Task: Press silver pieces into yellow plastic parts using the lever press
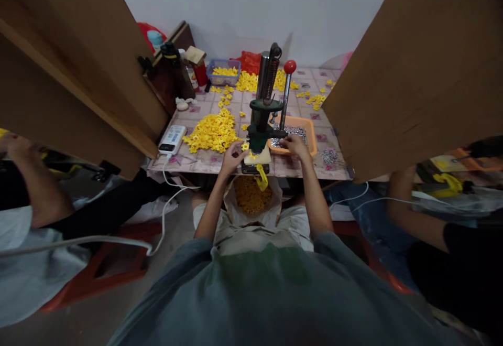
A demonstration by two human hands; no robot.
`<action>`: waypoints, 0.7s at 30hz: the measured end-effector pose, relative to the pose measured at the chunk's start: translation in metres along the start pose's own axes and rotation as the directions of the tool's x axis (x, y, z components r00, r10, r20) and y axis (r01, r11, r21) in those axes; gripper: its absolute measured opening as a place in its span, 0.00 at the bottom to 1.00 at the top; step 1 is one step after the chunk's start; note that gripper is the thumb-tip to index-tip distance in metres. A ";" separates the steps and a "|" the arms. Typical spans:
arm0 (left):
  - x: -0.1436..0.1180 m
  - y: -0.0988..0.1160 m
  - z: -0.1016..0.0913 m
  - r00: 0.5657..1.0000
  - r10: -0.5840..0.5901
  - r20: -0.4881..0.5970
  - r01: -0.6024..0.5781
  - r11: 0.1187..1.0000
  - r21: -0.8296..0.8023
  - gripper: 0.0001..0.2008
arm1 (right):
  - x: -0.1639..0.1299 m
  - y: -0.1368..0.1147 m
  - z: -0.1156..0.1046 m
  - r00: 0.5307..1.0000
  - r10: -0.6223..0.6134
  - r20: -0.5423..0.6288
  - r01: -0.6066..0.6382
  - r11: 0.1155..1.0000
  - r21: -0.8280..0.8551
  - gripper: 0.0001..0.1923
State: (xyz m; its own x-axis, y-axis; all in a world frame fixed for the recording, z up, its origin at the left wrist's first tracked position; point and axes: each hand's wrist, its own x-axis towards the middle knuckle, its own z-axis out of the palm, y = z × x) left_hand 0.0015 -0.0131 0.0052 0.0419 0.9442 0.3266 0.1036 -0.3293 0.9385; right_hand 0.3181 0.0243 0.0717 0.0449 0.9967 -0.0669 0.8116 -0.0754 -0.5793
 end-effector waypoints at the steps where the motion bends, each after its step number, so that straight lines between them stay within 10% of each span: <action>1: 0.000 0.000 0.000 1.000 -0.004 0.008 0.004 1.000 0.002 0.32 | -0.003 0.001 0.000 0.997 -0.001 -0.075 0.000 1.000 -0.021 0.13; 6: 0.000 0.000 -0.001 1.000 -0.006 0.022 0.006 1.000 -0.009 0.31 | -0.038 -0.011 0.019 0.864 -0.215 -0.455 0.199 0.976 -0.084 0.17; 13: 0.000 -0.004 -0.003 0.989 0.010 0.150 -0.005 0.999 -0.033 0.29 | -0.093 -0.051 0.083 0.820 -0.480 -0.310 0.503 0.864 -0.007 0.17; 21: -0.003 0.011 -0.013 0.935 0.018 0.354 -0.005 0.999 -0.039 0.30 | -0.101 -0.065 0.087 0.740 -0.603 -0.298 0.607 0.789 -0.091 0.20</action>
State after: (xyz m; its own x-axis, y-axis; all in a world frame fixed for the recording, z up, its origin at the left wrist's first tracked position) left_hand -0.0109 -0.0194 0.0161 0.3926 0.8750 0.2833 0.0644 -0.3335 0.9406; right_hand 0.2100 -0.0740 0.0460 -0.2826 0.7911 0.5425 0.7210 0.5482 -0.4238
